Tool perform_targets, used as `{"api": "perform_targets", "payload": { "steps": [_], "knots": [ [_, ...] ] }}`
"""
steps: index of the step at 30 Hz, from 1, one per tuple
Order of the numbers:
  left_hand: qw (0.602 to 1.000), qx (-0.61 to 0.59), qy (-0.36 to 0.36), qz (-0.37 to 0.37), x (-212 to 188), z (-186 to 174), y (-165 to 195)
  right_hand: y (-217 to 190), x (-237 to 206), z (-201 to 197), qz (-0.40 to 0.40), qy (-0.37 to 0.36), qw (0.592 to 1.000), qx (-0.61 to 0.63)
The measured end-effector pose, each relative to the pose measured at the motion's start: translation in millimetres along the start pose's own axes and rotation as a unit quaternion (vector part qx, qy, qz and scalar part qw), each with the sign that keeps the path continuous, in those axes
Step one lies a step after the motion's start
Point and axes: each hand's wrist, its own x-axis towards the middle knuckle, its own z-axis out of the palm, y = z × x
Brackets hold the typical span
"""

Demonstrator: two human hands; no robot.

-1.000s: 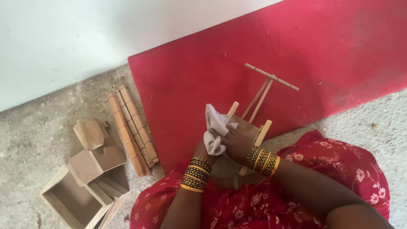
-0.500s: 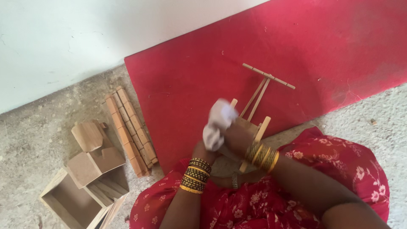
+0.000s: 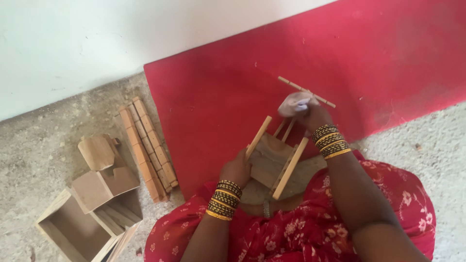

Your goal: The person sits on the floor and wipes several small wooden parts with a cloth, including long slats, small boxes, and a miniature chair. The person handles each item one at a time, wiping all sides and placing them back on the red mat.

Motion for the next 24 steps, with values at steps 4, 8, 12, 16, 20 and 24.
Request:
{"api": "perform_targets", "payload": {
  "steps": [4, 8, 12, 16, 20, 24],
  "knots": [
    [1.0, 0.006, 0.006, 0.012, 1, 1, 2, -7, 12, 30, -0.09, -0.142, 0.985, -0.045],
    [1.0, 0.014, -0.018, -0.017, 2, 5, 6, -8, 33, 30, -0.064, -0.19, 0.953, -0.228],
    [1.0, 0.003, -0.005, 0.001, 4, 6, 10, -5, 53, -2, -0.021, 0.025, 0.984, -0.178],
    [1.0, -0.012, -0.016, -0.003, 6, 4, 14, -10, 52, -5, 0.081, 0.078, 0.992, -0.064],
    [1.0, -0.004, -0.016, 0.001, 7, 6, 17, -7, 35, 5, 0.038, -0.106, 0.985, -0.127],
    [1.0, 0.003, 0.009, 0.02, 8, 8, 16, 2, 36, -6, -0.02, -0.119, 0.971, -0.209]
  ]
}}
